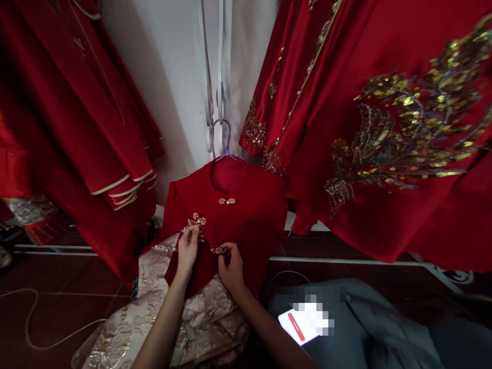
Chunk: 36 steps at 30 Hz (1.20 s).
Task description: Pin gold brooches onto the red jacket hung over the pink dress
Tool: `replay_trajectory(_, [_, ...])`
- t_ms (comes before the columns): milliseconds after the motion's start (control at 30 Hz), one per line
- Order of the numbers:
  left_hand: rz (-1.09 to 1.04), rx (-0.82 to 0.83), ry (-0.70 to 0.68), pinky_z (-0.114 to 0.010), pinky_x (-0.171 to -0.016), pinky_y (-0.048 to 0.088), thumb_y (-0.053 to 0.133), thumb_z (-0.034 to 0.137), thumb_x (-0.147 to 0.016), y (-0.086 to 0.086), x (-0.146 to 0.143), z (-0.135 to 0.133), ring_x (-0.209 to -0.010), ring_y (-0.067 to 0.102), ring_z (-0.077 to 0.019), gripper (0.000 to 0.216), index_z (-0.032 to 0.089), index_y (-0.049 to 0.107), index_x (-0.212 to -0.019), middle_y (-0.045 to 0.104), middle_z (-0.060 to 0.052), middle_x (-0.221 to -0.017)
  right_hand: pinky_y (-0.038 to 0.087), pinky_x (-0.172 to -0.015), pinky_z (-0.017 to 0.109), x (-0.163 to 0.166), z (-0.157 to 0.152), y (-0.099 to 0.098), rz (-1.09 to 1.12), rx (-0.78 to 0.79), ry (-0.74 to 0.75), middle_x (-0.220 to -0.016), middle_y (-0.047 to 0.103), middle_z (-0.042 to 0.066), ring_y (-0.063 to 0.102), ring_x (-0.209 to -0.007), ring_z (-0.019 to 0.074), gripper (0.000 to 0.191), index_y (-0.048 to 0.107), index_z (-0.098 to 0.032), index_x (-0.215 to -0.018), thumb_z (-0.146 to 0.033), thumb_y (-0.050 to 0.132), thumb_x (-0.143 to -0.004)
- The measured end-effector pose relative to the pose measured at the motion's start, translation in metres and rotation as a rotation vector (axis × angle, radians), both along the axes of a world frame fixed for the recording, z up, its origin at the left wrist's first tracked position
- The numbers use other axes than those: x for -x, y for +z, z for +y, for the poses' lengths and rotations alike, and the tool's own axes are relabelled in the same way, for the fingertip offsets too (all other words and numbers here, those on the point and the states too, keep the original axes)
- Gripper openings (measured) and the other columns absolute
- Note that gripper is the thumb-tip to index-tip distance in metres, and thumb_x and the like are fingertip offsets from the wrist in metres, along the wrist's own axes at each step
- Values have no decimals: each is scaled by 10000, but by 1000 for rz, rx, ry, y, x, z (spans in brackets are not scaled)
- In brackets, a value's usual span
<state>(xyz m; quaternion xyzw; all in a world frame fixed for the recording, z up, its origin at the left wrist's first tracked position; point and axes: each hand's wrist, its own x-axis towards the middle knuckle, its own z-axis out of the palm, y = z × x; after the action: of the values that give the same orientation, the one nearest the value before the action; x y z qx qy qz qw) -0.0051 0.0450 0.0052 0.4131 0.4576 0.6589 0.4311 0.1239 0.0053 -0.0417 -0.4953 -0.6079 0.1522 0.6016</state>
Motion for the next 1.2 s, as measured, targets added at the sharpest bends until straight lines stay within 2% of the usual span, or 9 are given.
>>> replay_trajectory(67, [-145,29,-10,-230,-660,486,641,409,-713,6,-1,11,-736,610,-127,293,149,640,-848,656,-44,-838,453,-685,282,0,0,0,-2,3,-1,-801,564,27,537,-726,150,232,510,-186,-922,-102,452,-713])
replay_trajectory(200, [-423,79,-66,-251,-741,471,712,372,-645,11,-7,14,-755,616,-122,293,135,638,-800,663,-47,-820,453,-683,283,-1,0,0,-12,16,-1,-799,566,28,541,-726,152,236,510,-189,-924,-102,455,-712])
replay_trajectory(400, [-611,89,-128,-281,-878,431,727,286,-657,15,-12,8,-892,626,-120,270,181,665,-898,676,-50,-986,450,-692,287,-1,1,-2,-9,24,12,-808,570,29,547,-742,156,231,509,-189,-922,-100,452,-716])
replay_trajectory(567, [-636,95,-137,-273,-874,437,715,271,-678,19,-14,14,-899,635,-126,247,167,689,-901,676,-81,-1033,449,-688,283,-1,1,0,-14,29,18,-799,569,25,542,-733,155,218,511,-191,-904,-99,448,-717])
replay_trajectory(833, [-564,114,13,-248,-797,477,664,235,-690,20,-17,20,-824,651,-125,151,129,702,-789,699,-88,-946,449,-688,287,-1,0,1,-9,30,21,-808,572,30,546,-739,158,217,509,-191,-904,-97,445,-718])
replay_trajectory(1000, [-506,136,77,-213,-735,478,678,221,-666,16,-18,17,-758,640,-99,173,133,689,-815,700,-54,-873,448,-684,285,-1,1,0,-12,29,28,-799,568,26,544,-725,155,216,509,-192,-900,-97,446,-717])
replay_trajectory(1033, [-501,137,40,-208,-715,478,677,248,-673,18,-19,15,-754,638,-98,200,138,685,-841,696,-52,-877,448,-686,285,-1,1,0,-11,28,29,-799,567,25,544,-727,155,216,509,-193,-899,-97,446,-716])
replay_trajectory(1100, [-459,148,-123,-203,-654,473,648,350,-712,25,-22,12,-729,634,-104,279,145,674,-898,688,-62,-881,447,-690,286,-1,1,1,-7,30,27,-798,568,24,545,-731,157,218,508,-195,-898,-95,446,-714])
replay_trajectory(1200, [-231,94,-350,-203,-571,450,592,464,-747,47,-27,14,-659,611,-111,380,149,653,-952,672,-67,-826,444,-689,285,-1,1,1,-7,42,20,-795,568,22,543,-731,157,220,506,-196,-897,-93,445,-712])
